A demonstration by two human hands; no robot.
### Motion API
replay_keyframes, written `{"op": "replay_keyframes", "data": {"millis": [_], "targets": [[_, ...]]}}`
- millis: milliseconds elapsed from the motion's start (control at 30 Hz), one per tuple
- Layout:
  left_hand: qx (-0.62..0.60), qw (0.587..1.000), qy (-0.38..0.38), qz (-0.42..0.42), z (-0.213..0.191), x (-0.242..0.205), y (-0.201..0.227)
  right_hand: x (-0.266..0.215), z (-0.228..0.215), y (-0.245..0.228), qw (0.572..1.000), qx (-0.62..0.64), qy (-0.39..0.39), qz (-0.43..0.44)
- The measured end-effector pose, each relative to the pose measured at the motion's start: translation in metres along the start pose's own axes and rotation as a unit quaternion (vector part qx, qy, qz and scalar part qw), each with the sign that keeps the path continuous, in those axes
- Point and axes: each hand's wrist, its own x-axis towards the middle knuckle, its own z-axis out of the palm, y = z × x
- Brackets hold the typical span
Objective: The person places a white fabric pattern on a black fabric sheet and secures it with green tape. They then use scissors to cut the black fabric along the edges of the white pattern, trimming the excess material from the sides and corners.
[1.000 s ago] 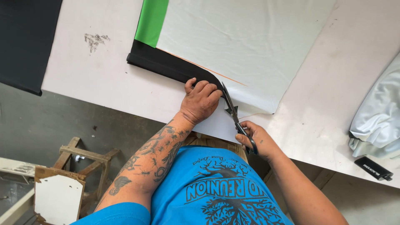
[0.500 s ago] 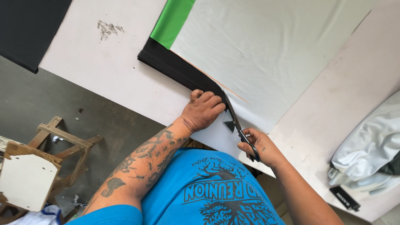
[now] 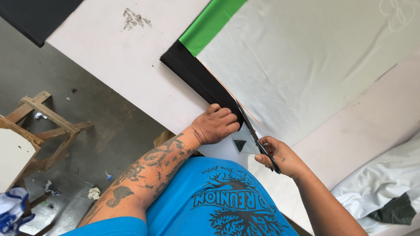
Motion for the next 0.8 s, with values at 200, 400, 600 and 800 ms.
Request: {"op": "replay_keyframes", "data": {"millis": [200, 400, 600, 800], "targets": [[-0.001, 1.0, -0.004, -0.005, 0.006, -0.007, 0.0, 0.015, -0.012, -0.036, 0.997, -0.069, -0.018, 0.0], [0.006, 1.0, 0.002, -0.008, 0.009, -0.01, -0.001, 0.025, -0.023, -0.046, 0.994, -0.111, -0.009, 0.019], [0.0, 1.0, -0.002, -0.009, 0.014, -0.014, 0.0, 0.045, -0.018, -0.079, 0.985, -0.17, -0.029, 0.002], [0.0, 1.0, 0.006, -0.012, 0.019, -0.017, 0.001, 0.053, -0.016, -0.079, 0.989, -0.15, -0.009, 0.012]]}}
